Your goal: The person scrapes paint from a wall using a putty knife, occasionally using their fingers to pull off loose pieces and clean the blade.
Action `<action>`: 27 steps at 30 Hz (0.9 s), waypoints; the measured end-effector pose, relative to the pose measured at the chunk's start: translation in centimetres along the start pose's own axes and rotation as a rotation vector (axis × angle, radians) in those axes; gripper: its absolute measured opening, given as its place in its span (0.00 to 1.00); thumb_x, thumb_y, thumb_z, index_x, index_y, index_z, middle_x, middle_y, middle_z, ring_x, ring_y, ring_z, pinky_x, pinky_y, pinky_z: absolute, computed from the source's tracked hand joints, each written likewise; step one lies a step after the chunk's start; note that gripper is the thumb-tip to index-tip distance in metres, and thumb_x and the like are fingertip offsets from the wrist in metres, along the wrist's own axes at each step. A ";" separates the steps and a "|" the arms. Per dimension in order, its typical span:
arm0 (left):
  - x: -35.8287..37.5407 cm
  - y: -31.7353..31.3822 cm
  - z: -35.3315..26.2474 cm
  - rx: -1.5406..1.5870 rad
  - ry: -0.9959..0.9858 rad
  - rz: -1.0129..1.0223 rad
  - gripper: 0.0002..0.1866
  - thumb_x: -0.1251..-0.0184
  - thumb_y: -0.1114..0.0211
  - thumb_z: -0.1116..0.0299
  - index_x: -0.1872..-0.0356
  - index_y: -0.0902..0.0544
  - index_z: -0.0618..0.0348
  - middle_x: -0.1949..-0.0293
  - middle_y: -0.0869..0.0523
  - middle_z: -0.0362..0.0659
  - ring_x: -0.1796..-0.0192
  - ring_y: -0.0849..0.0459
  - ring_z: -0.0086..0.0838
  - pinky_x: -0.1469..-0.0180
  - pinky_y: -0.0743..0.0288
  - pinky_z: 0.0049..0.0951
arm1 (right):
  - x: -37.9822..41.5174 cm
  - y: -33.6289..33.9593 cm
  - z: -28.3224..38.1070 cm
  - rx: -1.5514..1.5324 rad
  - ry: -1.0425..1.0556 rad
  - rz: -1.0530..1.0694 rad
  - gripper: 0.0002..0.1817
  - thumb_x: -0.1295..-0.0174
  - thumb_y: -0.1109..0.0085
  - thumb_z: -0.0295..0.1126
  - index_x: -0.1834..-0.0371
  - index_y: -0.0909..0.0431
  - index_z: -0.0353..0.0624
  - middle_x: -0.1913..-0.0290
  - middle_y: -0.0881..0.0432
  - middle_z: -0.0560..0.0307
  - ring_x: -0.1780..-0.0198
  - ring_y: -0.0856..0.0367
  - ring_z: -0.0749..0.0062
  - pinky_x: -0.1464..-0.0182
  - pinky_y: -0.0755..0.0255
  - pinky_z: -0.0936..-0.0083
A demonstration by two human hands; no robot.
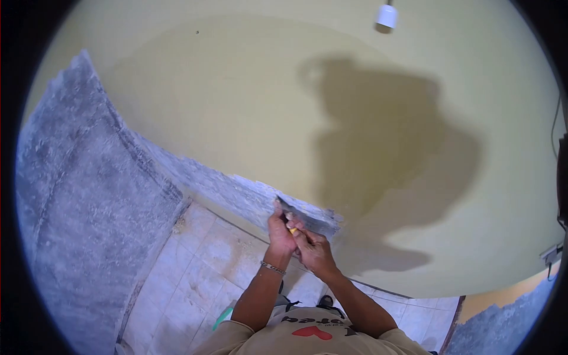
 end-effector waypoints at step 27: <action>-1.7 1.2 -5.4 -0.003 0.095 0.017 0.25 0.29 0.49 0.50 0.84 0.33 0.52 0.88 0.35 0.33 0.88 0.40 0.19 0.82 0.41 0.22 | -2.0 -5.5 0.7 0.067 -0.013 -0.094 0.14 0.32 0.48 0.38 0.60 0.19 0.39 0.79 0.25 0.42 0.80 0.27 0.63 0.72 0.31 0.69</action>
Point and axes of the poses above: each hand's wrist, its own x-axis away from the middle knuckle, its own y-axis out of the back of the hand, z = x × y, the point moved 9 cm from there along -x, towards the middle knuckle
